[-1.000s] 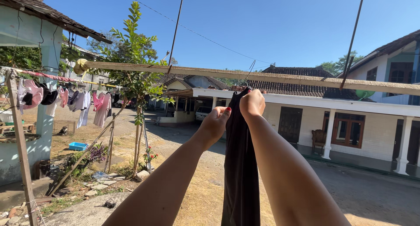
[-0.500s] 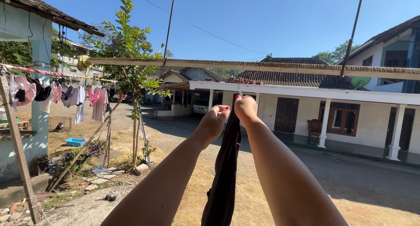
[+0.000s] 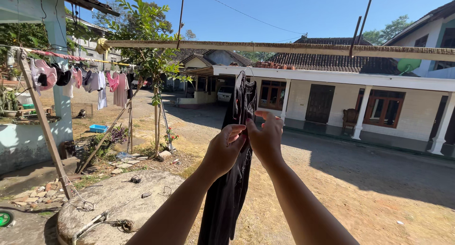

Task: The person takes several items of clothing including shorts, a dress, a shirt, and a top from a basin, places each on a wire hanger, and hangs them onto a rack.

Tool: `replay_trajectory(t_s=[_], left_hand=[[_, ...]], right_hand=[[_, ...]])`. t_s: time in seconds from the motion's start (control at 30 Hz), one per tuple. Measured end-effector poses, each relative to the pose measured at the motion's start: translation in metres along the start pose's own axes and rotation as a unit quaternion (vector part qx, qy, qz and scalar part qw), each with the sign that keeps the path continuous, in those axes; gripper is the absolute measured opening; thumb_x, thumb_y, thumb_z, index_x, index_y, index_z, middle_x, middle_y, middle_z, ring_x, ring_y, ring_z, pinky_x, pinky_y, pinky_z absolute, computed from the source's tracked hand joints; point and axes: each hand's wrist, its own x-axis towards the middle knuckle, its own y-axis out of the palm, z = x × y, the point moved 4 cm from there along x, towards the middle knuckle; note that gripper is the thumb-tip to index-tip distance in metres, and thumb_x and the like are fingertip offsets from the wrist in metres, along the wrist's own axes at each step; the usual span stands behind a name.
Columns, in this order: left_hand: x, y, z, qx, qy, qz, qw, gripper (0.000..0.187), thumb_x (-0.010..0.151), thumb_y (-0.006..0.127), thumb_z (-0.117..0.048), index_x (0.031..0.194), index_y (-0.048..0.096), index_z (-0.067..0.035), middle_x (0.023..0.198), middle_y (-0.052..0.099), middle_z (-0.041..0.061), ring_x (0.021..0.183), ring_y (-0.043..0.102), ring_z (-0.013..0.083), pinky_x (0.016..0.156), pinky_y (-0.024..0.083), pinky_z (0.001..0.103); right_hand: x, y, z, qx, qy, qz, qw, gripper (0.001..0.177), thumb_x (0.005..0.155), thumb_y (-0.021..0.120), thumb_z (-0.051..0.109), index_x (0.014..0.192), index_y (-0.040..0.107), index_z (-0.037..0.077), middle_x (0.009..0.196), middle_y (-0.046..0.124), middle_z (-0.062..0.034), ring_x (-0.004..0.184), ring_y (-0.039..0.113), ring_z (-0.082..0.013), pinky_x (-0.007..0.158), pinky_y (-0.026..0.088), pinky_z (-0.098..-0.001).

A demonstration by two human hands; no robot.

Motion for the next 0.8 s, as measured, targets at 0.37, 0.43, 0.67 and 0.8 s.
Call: replay_trajectory(t_s=[0.37, 0.43, 0.67, 0.8], left_hand=[[-0.169, -0.013, -0.106, 0.045, -0.043, -0.016, 0.998, 0.029, 0.103, 0.058, -0.025, 0.123, 0.066, -0.005, 0.120, 0.074, 0.009, 0.118, 0.069, 0.0201, 0.104, 0.053, 0.037], [-0.201, -0.015, -0.119, 0.035, -0.063, -0.018, 0.997, 0.029, 0.104, 0.057, -0.024, 0.122, 0.066, -0.004, 0.119, 0.074, 0.010, 0.117, 0.070, 0.0195, 0.103, 0.055, 0.035], [-0.331, -0.050, -0.137, -0.020, -0.164, -0.026, 0.986, 0.025, 0.104, 0.056, -0.018, 0.121, 0.065, -0.003, 0.116, 0.073, 0.011, 0.111, 0.071, 0.0171, 0.096, 0.059, 0.032], [-0.406, -0.079, -0.143, -0.025, -0.204, -0.072, 0.976, 0.024, 0.103, 0.057, -0.017, 0.120, 0.066, -0.003, 0.113, 0.074, 0.009, 0.107, 0.072, 0.0153, 0.091, 0.060, 0.032]], right_hand=[[-0.155, -0.087, 0.037, 0.043, -0.024, 0.106, 0.993, 0.028, 0.095, 0.069, 0.027, 0.119, 0.065, 0.013, 0.125, 0.052, -0.0099, 0.115, 0.059, -0.0226, 0.094, 0.053, -0.0380], [-0.184, -0.091, 0.043, 0.049, -0.026, 0.136, 0.989, 0.028, 0.094, 0.069, 0.027, 0.119, 0.066, 0.013, 0.124, 0.052, -0.0110, 0.113, 0.060, -0.0230, 0.093, 0.053, -0.0385], [-0.298, -0.079, 0.052, 0.102, -0.022, 0.280, 0.954, 0.026, 0.096, 0.068, 0.024, 0.117, 0.066, 0.010, 0.125, 0.053, -0.0129, 0.107, 0.067, -0.0243, 0.082, 0.059, -0.0351], [-0.371, -0.057, 0.052, 0.121, -0.007, 0.365, 0.923, 0.026, 0.095, 0.068, 0.023, 0.117, 0.068, 0.009, 0.122, 0.057, -0.0123, 0.102, 0.071, -0.0229, 0.078, 0.059, -0.0330]])
